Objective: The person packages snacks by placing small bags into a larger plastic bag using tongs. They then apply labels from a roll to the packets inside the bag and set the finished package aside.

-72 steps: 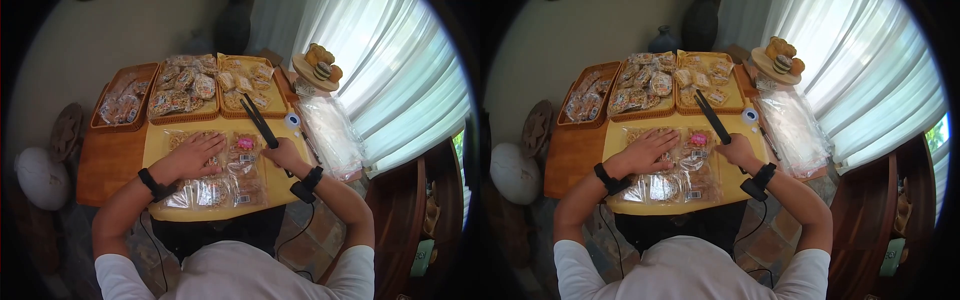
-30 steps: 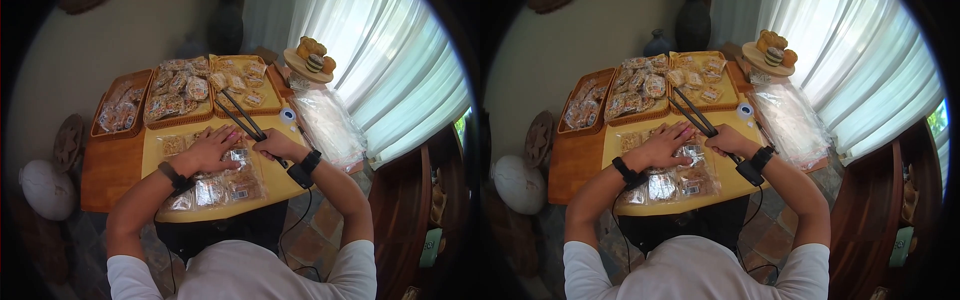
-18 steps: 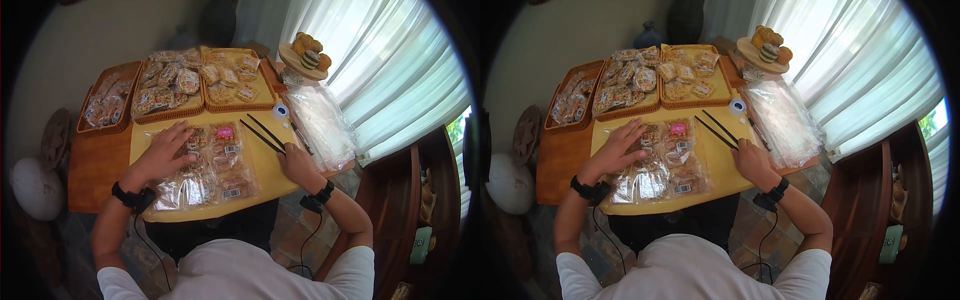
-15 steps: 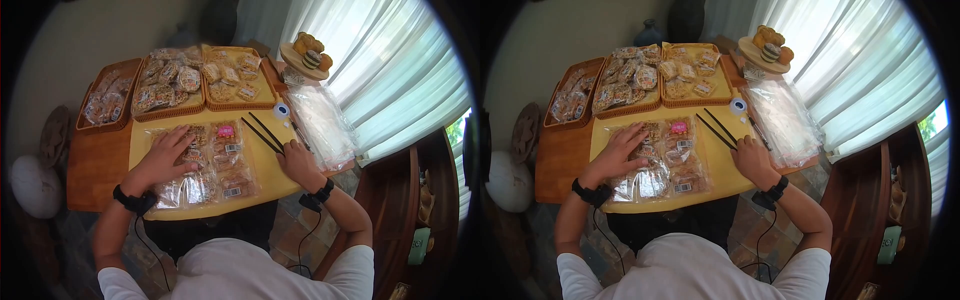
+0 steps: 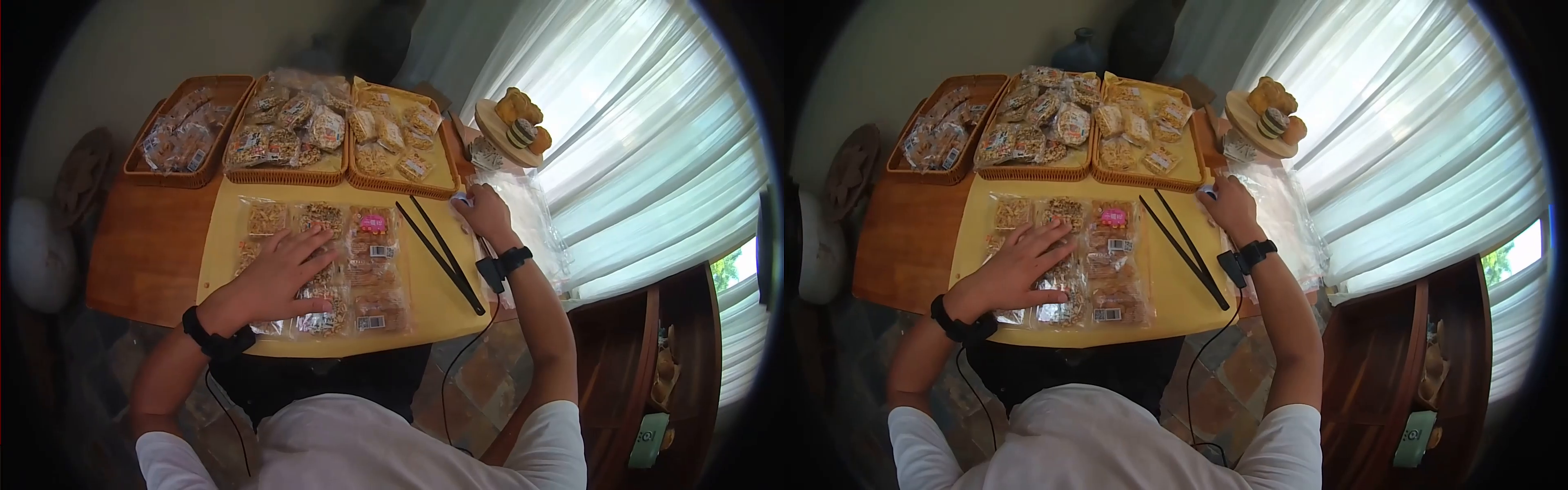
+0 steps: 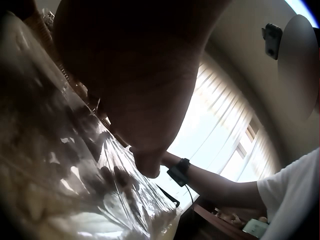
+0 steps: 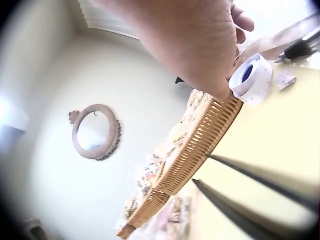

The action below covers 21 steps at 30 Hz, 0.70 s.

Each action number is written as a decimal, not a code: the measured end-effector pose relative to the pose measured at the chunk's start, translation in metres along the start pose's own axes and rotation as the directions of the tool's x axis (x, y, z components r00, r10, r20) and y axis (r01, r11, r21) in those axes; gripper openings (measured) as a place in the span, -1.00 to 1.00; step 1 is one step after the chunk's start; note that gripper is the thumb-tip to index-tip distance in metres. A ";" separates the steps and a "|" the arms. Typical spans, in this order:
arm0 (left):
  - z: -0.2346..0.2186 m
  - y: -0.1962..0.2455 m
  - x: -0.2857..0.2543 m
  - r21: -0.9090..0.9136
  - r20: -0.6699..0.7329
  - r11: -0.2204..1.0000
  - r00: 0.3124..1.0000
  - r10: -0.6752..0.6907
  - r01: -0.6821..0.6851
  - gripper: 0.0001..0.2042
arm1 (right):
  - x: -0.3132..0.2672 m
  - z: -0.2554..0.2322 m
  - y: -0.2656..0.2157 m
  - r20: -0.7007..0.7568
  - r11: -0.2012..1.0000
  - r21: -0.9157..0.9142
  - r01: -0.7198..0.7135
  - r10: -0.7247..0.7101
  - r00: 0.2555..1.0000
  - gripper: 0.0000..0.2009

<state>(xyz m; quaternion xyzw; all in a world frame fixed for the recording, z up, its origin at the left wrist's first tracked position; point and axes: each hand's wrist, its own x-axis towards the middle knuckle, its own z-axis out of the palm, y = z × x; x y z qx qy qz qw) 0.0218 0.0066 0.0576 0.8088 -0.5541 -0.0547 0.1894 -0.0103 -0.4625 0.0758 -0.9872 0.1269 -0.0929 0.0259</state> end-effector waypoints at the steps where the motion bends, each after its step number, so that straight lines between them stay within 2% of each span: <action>1: 0.000 0.002 -0.003 0.002 0.006 1.000 1.000 -0.006 0.006 -0.14 | -0.003 -0.003 0.002 -0.013 0.999 0.043 -0.023 0.024 1.000 -0.62; 3: 0.000 0.006 -0.007 0.006 -0.009 1.000 1.000 0.015 -0.015 -0.12 | -0.018 -0.008 -0.011 -0.017 0.994 0.092 -0.049 0.051 0.999 -0.63; 5: 0.004 0.010 -0.005 0.025 0.003 0.999 0.999 0.042 -0.042 -0.10 | -0.052 -0.016 -0.043 0.023 0.953 0.298 0.052 -0.062 0.998 -0.63; 6: 0.007 0.011 -0.003 0.046 0.004 0.996 0.998 0.070 -0.070 -0.09 | -0.067 -0.014 -0.057 0.027 0.952 0.302 0.046 -0.057 0.998 -0.63; 8: 0.015 0.009 0.000 0.066 0.015 0.994 0.996 0.086 -0.087 -0.07 | -0.088 -0.008 -0.083 0.260 0.940 0.337 0.048 -0.142 0.955 -0.65; 10: 0.017 0.007 0.001 0.093 0.026 0.990 0.995 0.101 -0.103 -0.05 | -0.090 0.000 -0.094 0.259 0.952 0.303 0.039 -0.121 0.958 -0.63; 12: 0.017 0.008 -0.001 0.112 0.058 0.992 0.997 0.058 -0.064 -0.05 | -0.088 0.003 -0.102 0.255 0.961 0.273 0.032 -0.104 0.961 -0.61; 14: 0.018 0.008 -0.004 0.114 0.053 0.992 0.998 0.046 -0.052 -0.05 | -0.077 0.001 -0.110 0.390 0.902 0.413 -0.128 -0.048 0.919 -0.64; 15: 0.018 0.008 -0.006 0.109 0.044 0.993 0.998 0.035 -0.040 -0.06 | -0.072 0.003 -0.113 0.389 0.899 0.419 -0.124 -0.055 0.920 -0.64; 17: 0.016 0.009 -0.010 0.116 0.051 0.993 0.998 0.022 -0.027 -0.07 | -0.065 0.009 -0.115 0.618 0.694 0.570 -0.440 -0.009 0.787 -0.71; 21: 0.011 0.007 -0.018 0.116 0.047 0.993 0.999 0.000 -0.005 -0.08 | -0.060 0.020 -0.110 0.575 0.734 0.564 -0.378 -0.021 0.818 -0.77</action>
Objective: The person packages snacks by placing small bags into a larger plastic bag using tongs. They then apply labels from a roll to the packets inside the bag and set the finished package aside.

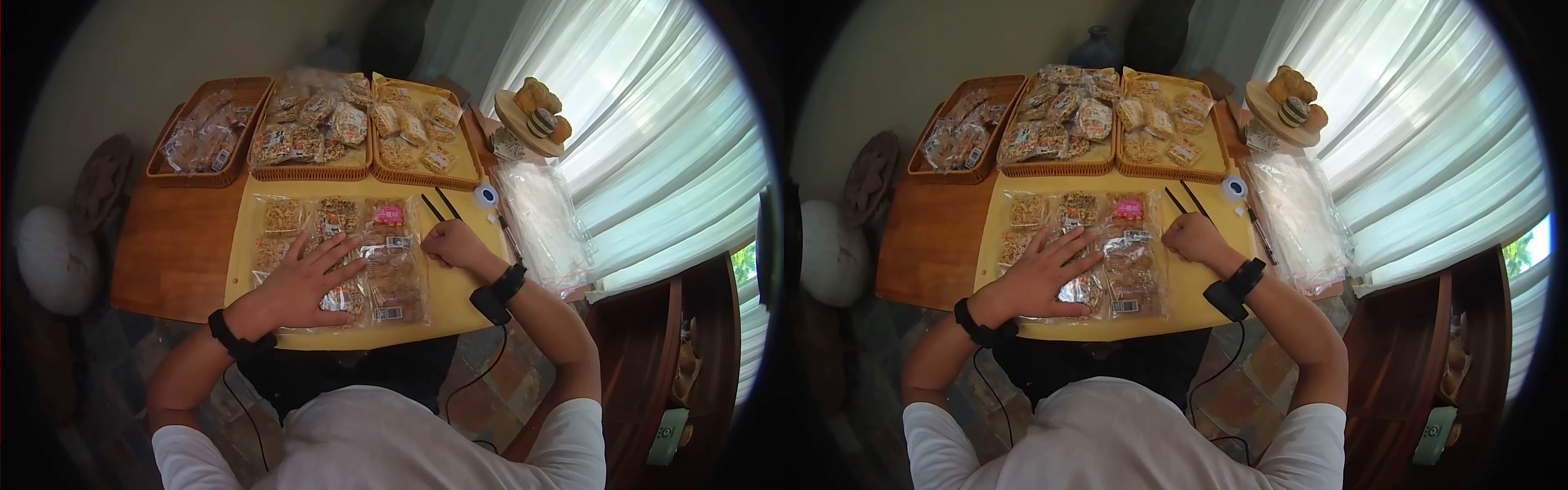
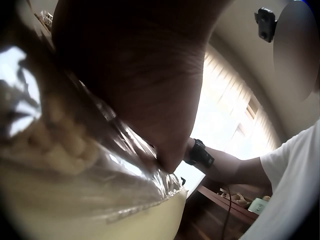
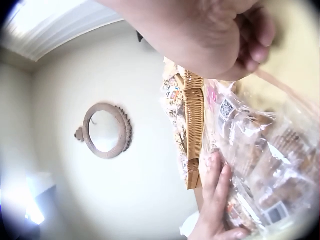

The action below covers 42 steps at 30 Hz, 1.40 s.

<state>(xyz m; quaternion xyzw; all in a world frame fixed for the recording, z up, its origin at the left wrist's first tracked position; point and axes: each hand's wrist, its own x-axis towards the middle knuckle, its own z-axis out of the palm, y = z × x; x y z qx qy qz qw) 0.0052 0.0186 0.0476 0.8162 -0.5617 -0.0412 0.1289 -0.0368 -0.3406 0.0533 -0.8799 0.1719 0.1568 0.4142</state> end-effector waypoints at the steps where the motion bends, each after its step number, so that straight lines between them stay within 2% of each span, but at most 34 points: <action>1: -0.002 -0.001 -0.002 0.000 0.001 1.000 1.000 0.001 -0.001 -0.08 | 0.001 0.000 0.000 0.025 0.998 0.068 -0.014 0.012 1.000 -0.78; 3: -0.008 -0.004 -0.008 -0.007 0.026 1.000 1.000 -0.004 0.005 -0.08 | 0.000 0.003 0.001 0.047 0.989 0.145 -0.030 0.023 0.999 -0.78; 5: -0.014 -0.013 -0.016 -0.004 0.039 1.000 0.999 -0.014 0.014 -0.07 | -0.005 0.013 -0.007 -0.127 0.986 -0.142 0.090 -0.108 0.986 -0.77; 6: -0.016 -0.014 -0.019 -0.008 0.053 1.000 0.998 -0.023 0.024 -0.07 | -0.004 0.017 -0.005 -0.129 0.988 -0.129 0.085 -0.102 0.986 -0.77; 8: -0.026 -0.012 -0.018 0.010 0.056 1.000 0.998 -0.012 0.012 -0.06 | 0.000 0.023 -0.006 -0.240 0.932 -0.280 0.229 -0.299 0.924 -0.74; 9: -0.029 -0.011 -0.017 0.020 0.046 1.000 0.999 -0.012 0.011 -0.06 | -0.002 0.024 -0.006 -0.240 0.934 -0.274 0.229 -0.297 0.924 -0.74; 11: -0.030 -0.004 -0.006 0.006 0.019 1.000 1.000 0.001 -0.001 -0.09 | -0.013 0.025 -0.019 -0.286 0.904 -0.292 0.311 -0.393 0.874 -0.69; 12: -0.031 0.000 0.000 -0.009 -0.008 1.000 1.000 0.020 -0.020 -0.11 | -0.010 0.028 -0.016 -0.282 0.904 -0.288 0.314 -0.394 0.875 -0.69; 14: -0.021 -0.001 0.016 -0.009 -0.016 0.999 0.999 0.042 -0.042 -0.09 | -0.007 0.034 -0.012 -0.247 0.849 -0.469 0.243 -0.390 0.887 -0.70; 15: -0.013 -0.002 0.023 -0.009 -0.030 0.998 0.997 0.065 -0.065 -0.08 | -0.007 0.033 -0.013 -0.243 0.848 -0.471 0.244 -0.391 0.888 -0.70; 16: -0.007 -0.001 0.028 -0.011 -0.033 0.998 0.998 0.060 -0.061 -0.08 | -0.010 0.029 -0.025 -0.168 0.941 -0.295 0.163 -0.220 0.961 -0.72; 17: -0.001 -0.001 0.034 0.001 -0.031 0.996 0.996 0.085 -0.085 -0.08 | -0.010 0.027 -0.032 -0.059 0.992 -0.120 0.048 -0.055 0.997 -0.74; 18: 0.003 0.000 0.036 0.014 -0.026 0.994 0.993 0.113 -0.113 -0.07 | -0.007 0.028 -0.032 -0.058 0.992 -0.120 0.047 -0.055 0.997 -0.74; 20: 0.005 0.004 0.038 0.026 -0.032 0.994 0.994 0.108 -0.107 -0.07 | -0.003 0.031 -0.029 0.004 1.000 0.007 0.026 -0.026 1.000 -0.74; 24: 0.003 0.005 0.041 0.032 -0.031 0.995 0.995 0.095 -0.094 -0.08 | -0.002 0.029 -0.021 0.023 0.998 0.056 0.035 -0.036 0.999 -0.75; 27: 0.005 0.002 0.048 0.025 -0.078 0.992 0.989 0.126 -0.125 -0.09 | 0.003 0.033 -0.004 -0.017 0.984 0.145 0.107 -0.106 0.994 -0.75; 28: 0.007 0.002 0.051 0.023 -0.080 0.992 0.989 0.123 -0.122 -0.09 | 0.001 0.034 -0.003 -0.134 0.962 -0.022 0.271 -0.272 0.953 -0.76; 29: 0.008 0.002 0.054 0.051 -0.059 0.991 0.991 0.123 -0.120 -0.08 | -0.001 0.036 -0.002 -0.220 0.894 -0.201 0.401 -0.440 0.870 -0.76; 30: 0.009 0.002 0.058 0.082 -0.038 0.989 0.991 0.126 -0.123 -0.07 | -0.002 0.037 -0.001 -0.223 0.895 -0.200 0.399 -0.438 0.871 -0.76; 32: 0.005 0.004 0.062 0.080 -0.033 0.988 0.991 0.131 -0.129 -0.08 | -0.015 0.038 -0.016 -0.200 0.968 0.127 0.215 -0.188 0.962 -0.75; 33: 0.003 0.004 0.064 0.081 -0.030 0.988 0.991 0.133 -0.131 -0.08 | -0.015 0.038 -0.016 -0.204 0.968 0.130 0.215 -0.186 0.961 -0.75; 35: 0.005 0.001 0.069 0.081 -0.040 0.987 0.989 0.143 -0.139 -0.08 | -0.015 0.037 -0.018 -0.164 0.987 0.142 0.069 -0.045 0.985 -0.70; 36: 0.007 0.000 0.071 0.080 -0.053 0.986 0.987 0.150 -0.145 -0.08 | -0.015 0.037 -0.020 -0.166 0.987 0.148 0.063 -0.038 0.985 -0.70; 38: 0.004 0.001 0.073 0.101 -0.021 0.982 0.987 0.160 -0.157 -0.07 | -0.017 0.036 -0.030 -0.110 0.999 -0.020 0.031 -0.033 0.993 -0.70; 39: 0.001 0.002 0.075 0.128 0.000 0.979 0.987 0.162 -0.160 -0.06 | -0.010 0.037 -0.027 -0.117 1.000 -0.010 0.025 -0.026 0.993 -0.70; 41: -0.002 0.003 0.079 0.127 0.024 0.977 0.985 0.169 -0.171 -0.04 | 0.006 0.039 -0.018 -0.057 0.985 -0.161 0.068 -0.078 0.995 -0.66; 42: -0.004 0.002 0.080 0.124 0.036 0.978 0.986 0.162 -0.166 -0.02 | 0.007 0.040 -0.016 -0.063 0.984 -0.163 0.069 -0.081 0.995 -0.66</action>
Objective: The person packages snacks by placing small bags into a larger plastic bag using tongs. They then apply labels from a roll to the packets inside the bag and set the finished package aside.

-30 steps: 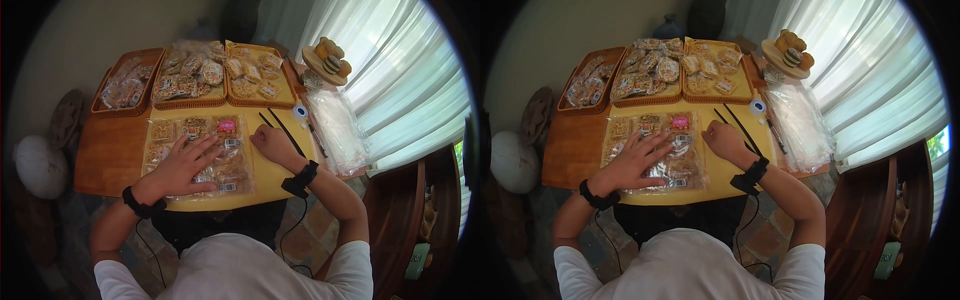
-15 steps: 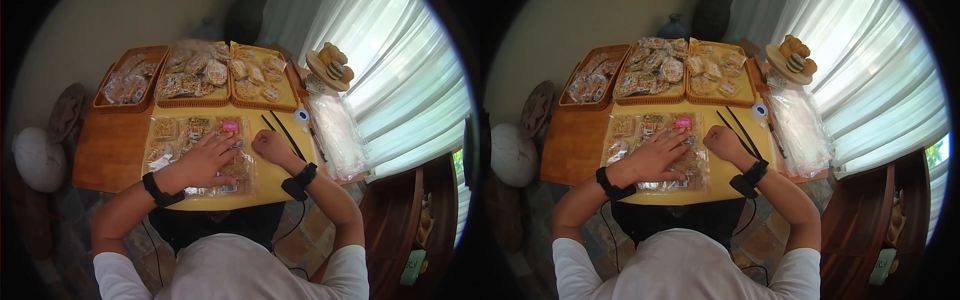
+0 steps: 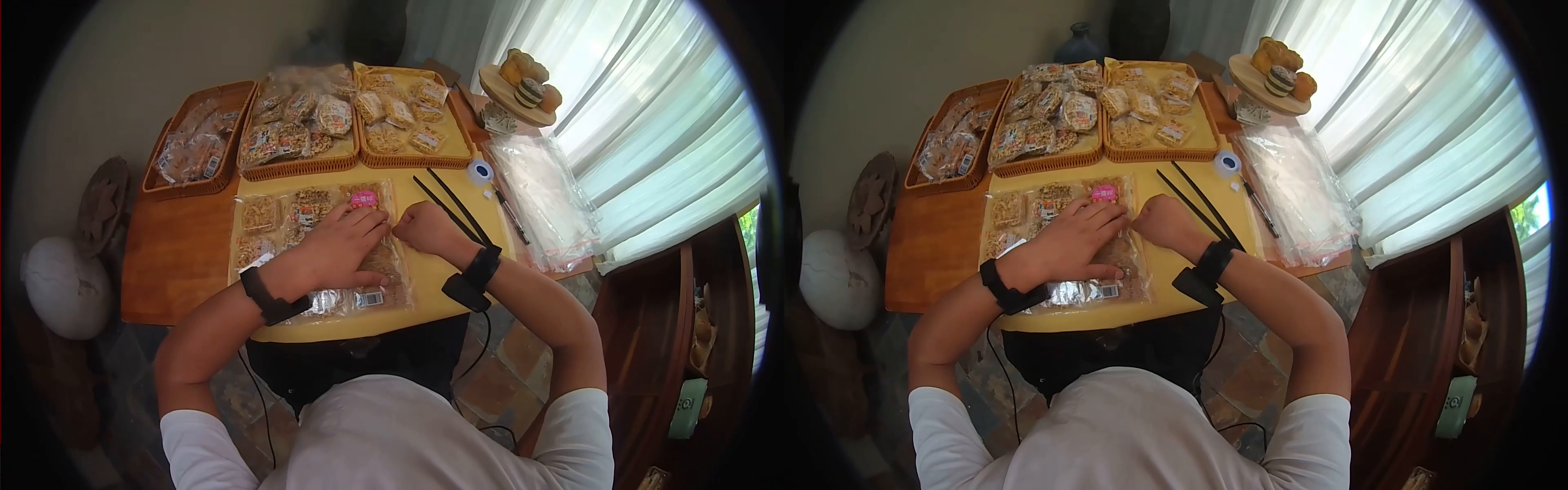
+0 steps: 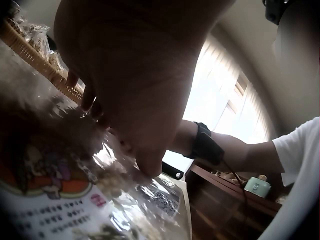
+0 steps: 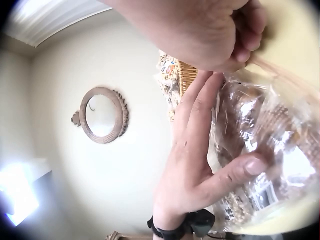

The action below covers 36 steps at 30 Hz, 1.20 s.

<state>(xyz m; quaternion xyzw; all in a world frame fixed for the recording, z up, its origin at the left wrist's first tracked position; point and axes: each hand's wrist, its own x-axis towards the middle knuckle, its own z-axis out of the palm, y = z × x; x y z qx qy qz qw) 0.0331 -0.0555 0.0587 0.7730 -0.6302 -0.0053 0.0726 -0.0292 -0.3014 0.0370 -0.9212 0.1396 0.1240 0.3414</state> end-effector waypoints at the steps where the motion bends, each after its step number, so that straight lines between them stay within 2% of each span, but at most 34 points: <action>1: 0.000 -0.001 0.001 0.005 -0.008 1.000 1.000 -0.002 0.002 -0.02 | -0.001 0.001 0.000 -0.025 1.000 0.014 0.001 0.000 1.000 -0.66; 3: 0.006 -0.004 0.001 0.015 -0.050 1.000 0.999 -0.013 0.014 0.01 | -0.003 0.004 -0.001 -0.045 1.000 0.016 0.009 -0.008 0.999 -0.66; 4: 0.009 -0.006 0.000 0.016 -0.058 1.000 0.998 -0.019 0.020 0.01 | -0.007 0.006 0.000 -0.115 0.998 0.031 0.057 -0.053 0.992 -0.69; 5: 0.012 -0.007 0.000 -0.013 -0.031 0.999 0.999 -0.035 0.034 0.03 | -0.010 0.007 0.001 -0.187 0.994 0.044 0.104 -0.094 0.978 -0.71; 9: 0.012 -0.010 0.000 -0.063 0.034 0.997 0.999 -0.037 0.039 0.04 | -0.024 0.016 -0.003 -0.256 0.977 0.028 0.210 -0.196 0.947 -0.75; 10: 0.010 -0.011 0.000 -0.056 0.032 0.998 0.999 -0.036 0.037 0.04 | -0.026 0.019 -0.005 -0.283 0.958 0.049 0.284 -0.259 0.923 -0.76; 11: 0.008 -0.014 0.000 -0.100 0.040 0.995 0.999 -0.026 0.030 0.02 | -0.030 0.023 -0.006 -0.313 0.932 0.069 0.357 -0.320 0.894 -0.76; 13: 0.007 -0.021 0.002 -0.137 0.045 0.990 0.999 -0.015 0.021 -0.01 | -0.047 0.026 -0.009 -0.321 0.910 0.112 0.399 -0.346 0.881 -0.71; 14: 0.008 -0.028 0.004 -0.244 0.054 0.970 0.999 -0.006 0.020 -0.04 | -0.057 0.028 -0.009 -0.324 0.888 0.155 0.434 -0.369 0.871 -0.65; 15: 0.010 -0.035 0.006 -0.349 0.063 0.937 0.998 0.003 0.019 -0.06 | -0.065 0.031 -0.002 -0.309 0.858 0.058 0.510 -0.471 0.826 -0.54; 16: 0.006 -0.036 0.006 -0.348 0.060 0.937 0.998 0.004 0.017 -0.06 | -0.074 0.036 0.000 -0.311 0.858 0.055 0.510 -0.471 0.825 -0.54; 18: -0.003 -0.034 0.009 -0.353 0.109 0.934 0.994 -0.014 0.052 -0.12 | -0.094 0.041 0.001 -0.255 0.768 -0.159 0.620 -0.639 0.726 -0.49; 19: 0.001 -0.032 0.013 -0.359 0.109 0.932 0.994 -0.011 0.050 -0.12 | -0.103 0.040 -0.006 -0.164 0.802 -0.168 0.573 -0.596 0.786 -0.44; 20: 0.007 -0.031 0.019 -0.285 0.050 0.958 0.999 -0.008 0.022 -0.16 | -0.105 0.046 -0.005 -0.164 0.806 -0.168 0.568 -0.591 0.790 -0.44; 21: 0.013 -0.030 0.024 -0.207 -0.008 0.978 1.000 0.001 -0.003 -0.18 | -0.105 0.052 -0.002 -0.180 0.773 -0.239 0.588 -0.630 0.755 -0.43; 22: 0.020 -0.032 0.029 -0.209 -0.007 0.978 1.000 0.009 -0.010 -0.18 | -0.105 0.057 -0.001 -0.194 0.737 -0.311 0.600 -0.667 0.719 -0.41; 24: 0.032 -0.039 0.040 -0.120 -0.106 0.980 0.984 0.144 -0.156 -0.22 | -0.104 0.059 0.002 -0.187 0.736 -0.351 0.579 -0.661 0.727 -0.40; 25: 0.029 -0.040 0.042 -0.126 -0.107 0.978 0.982 0.155 -0.168 -0.22 | -0.106 0.061 0.004 -0.174 0.730 -0.387 0.563 -0.658 0.733 -0.38; 27: 0.012 -0.040 0.041 -0.113 0.063 0.989 0.993 0.102 -0.094 -0.23 | -0.110 0.063 0.002 -0.183 0.745 -0.378 0.550 -0.642 0.744 -0.39; 29: 0.006 -0.041 0.038 -0.151 0.063 0.983 0.992 0.110 -0.100 -0.24 | -0.118 0.062 0.004 -0.187 0.755 -0.367 0.543 -0.632 0.752 -0.40; 32: 0.006 -0.043 0.035 -0.189 0.072 0.978 0.992 0.103 -0.088 -0.24 | -0.132 0.049 0.001 -0.211 0.737 -0.329 0.591 -0.667 0.714 -0.49; 34: 0.004 -0.045 0.035 -0.184 0.068 0.981 0.994 0.084 -0.070 -0.23 | -0.133 0.003 0.002 -0.081 0.845 -0.181 0.503 -0.522 0.849 -0.65; 36: 0.005 -0.043 0.033 -0.189 0.078 0.981 0.995 0.066 -0.051 -0.24 | -0.093 -0.042 0.030 -0.348 0.787 -0.366 0.497 -0.611 0.711 -0.77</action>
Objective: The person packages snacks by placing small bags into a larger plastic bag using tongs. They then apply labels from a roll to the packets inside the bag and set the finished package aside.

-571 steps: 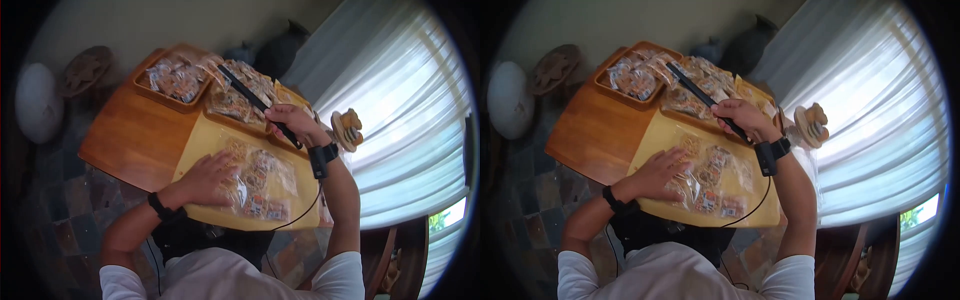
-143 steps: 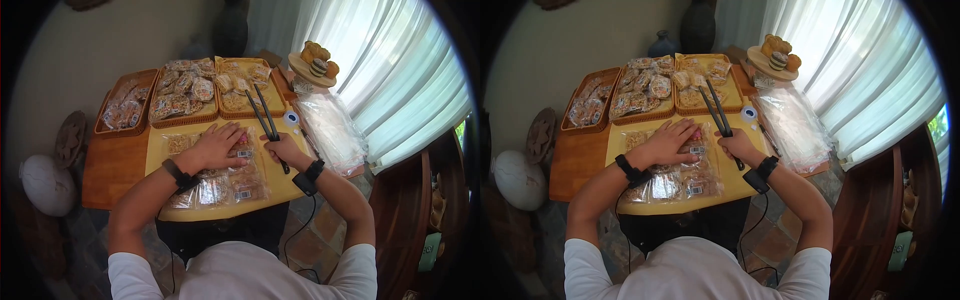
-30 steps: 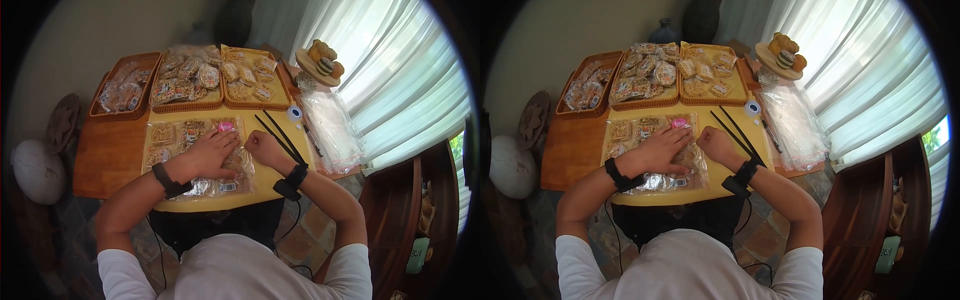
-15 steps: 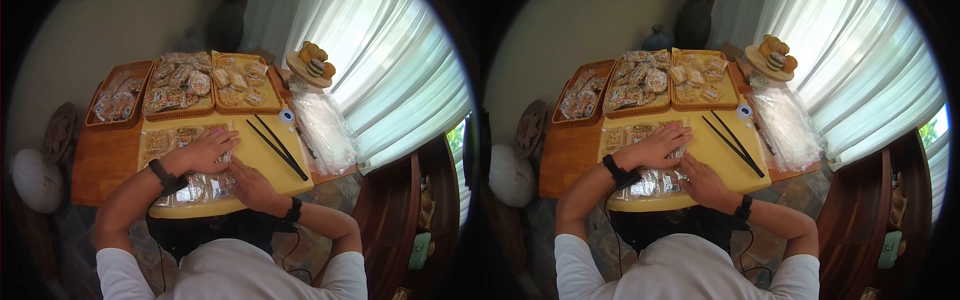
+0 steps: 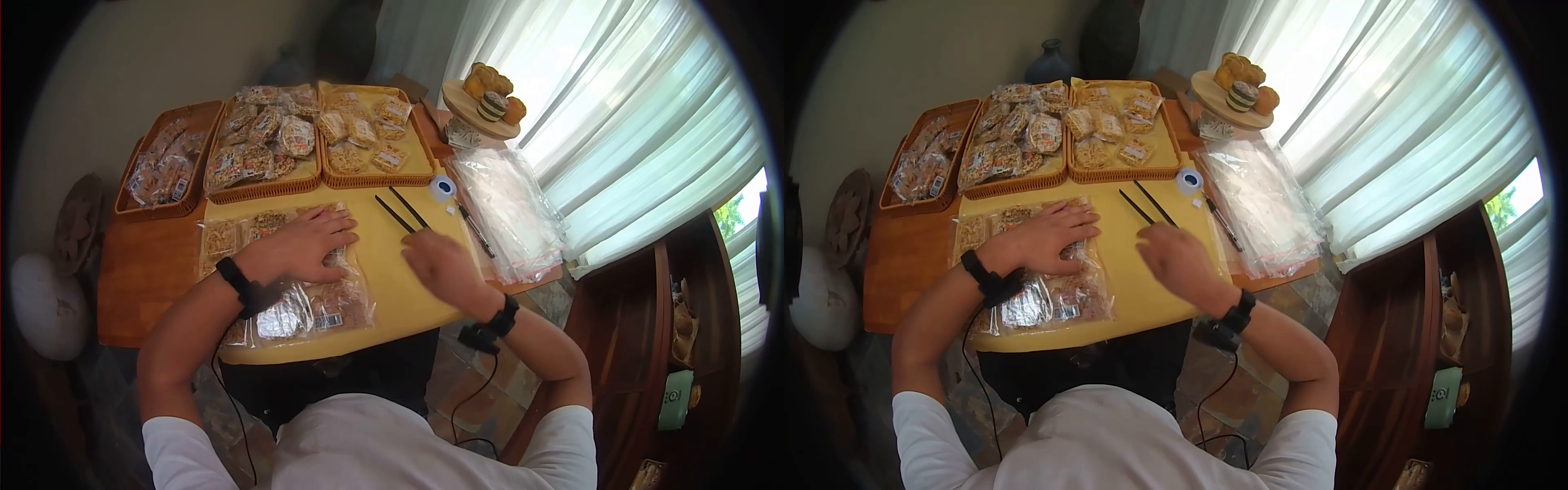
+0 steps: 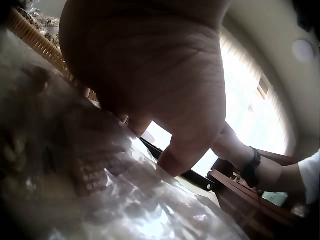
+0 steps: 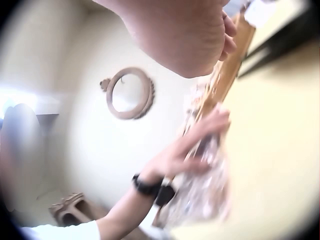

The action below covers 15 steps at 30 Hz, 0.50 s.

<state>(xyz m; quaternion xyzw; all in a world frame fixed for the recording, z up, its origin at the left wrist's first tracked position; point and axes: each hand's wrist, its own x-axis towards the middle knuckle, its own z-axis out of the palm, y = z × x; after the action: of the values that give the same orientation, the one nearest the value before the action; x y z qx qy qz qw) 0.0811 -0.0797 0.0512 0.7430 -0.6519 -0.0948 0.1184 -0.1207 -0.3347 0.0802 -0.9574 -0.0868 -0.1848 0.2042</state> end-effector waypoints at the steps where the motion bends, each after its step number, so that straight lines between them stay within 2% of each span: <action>1: 0.000 0.002 0.000 -0.003 -0.002 1.000 1.000 -0.004 0.004 -0.24 | 0.020 -0.016 0.027 -0.013 0.990 -0.089 -0.113 0.113 0.994 -0.78; 2: -0.003 0.003 0.000 -0.041 0.007 0.999 1.000 -0.012 0.012 -0.25 | 0.034 -0.021 0.062 -0.092 0.964 -0.163 -0.209 0.196 0.976 -0.73; 4: -0.005 0.004 0.001 -0.074 0.010 0.997 1.000 -0.025 0.026 -0.26 | 0.062 -0.043 0.095 0.005 0.899 -0.231 -0.372 0.384 0.923 -0.67; 6: 0.000 0.002 -0.001 -0.171 -0.114 0.985 0.993 -0.014 -0.006 -0.27 | 0.070 -0.042 0.128 0.040 0.897 -0.251 -0.365 0.386 0.922 -0.65; 7: -0.001 0.005 -0.003 -0.177 -0.115 0.984 0.993 -0.024 0.004 -0.27 | 0.072 -0.040 0.132 0.071 0.888 -0.271 -0.372 0.404 0.912 -0.63; 10: -0.003 0.012 -0.008 -0.109 -0.176 0.994 0.984 -0.016 -0.004 -0.31 | 0.067 -0.030 0.144 0.143 0.896 -0.298 -0.330 0.383 0.912 -0.64; 14: -0.009 0.018 -0.006 -0.081 -0.232 0.996 0.973 0.011 -0.031 -0.39 | 0.065 -0.017 0.161 0.158 0.910 -0.290 -0.297 0.351 0.923 -0.67; 15: -0.009 0.021 -0.005 -0.098 -0.254 0.995 0.967 0.007 -0.033 -0.41 | 0.062 -0.018 0.163 0.110 0.930 -0.219 -0.294 0.323 0.940 -0.70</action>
<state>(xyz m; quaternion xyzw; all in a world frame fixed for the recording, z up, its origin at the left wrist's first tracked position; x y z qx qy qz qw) 0.0634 -0.0765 0.0660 0.7356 -0.6331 -0.0308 0.2391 -0.0302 -0.4835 0.0612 -0.9855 0.0696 -0.0882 0.1269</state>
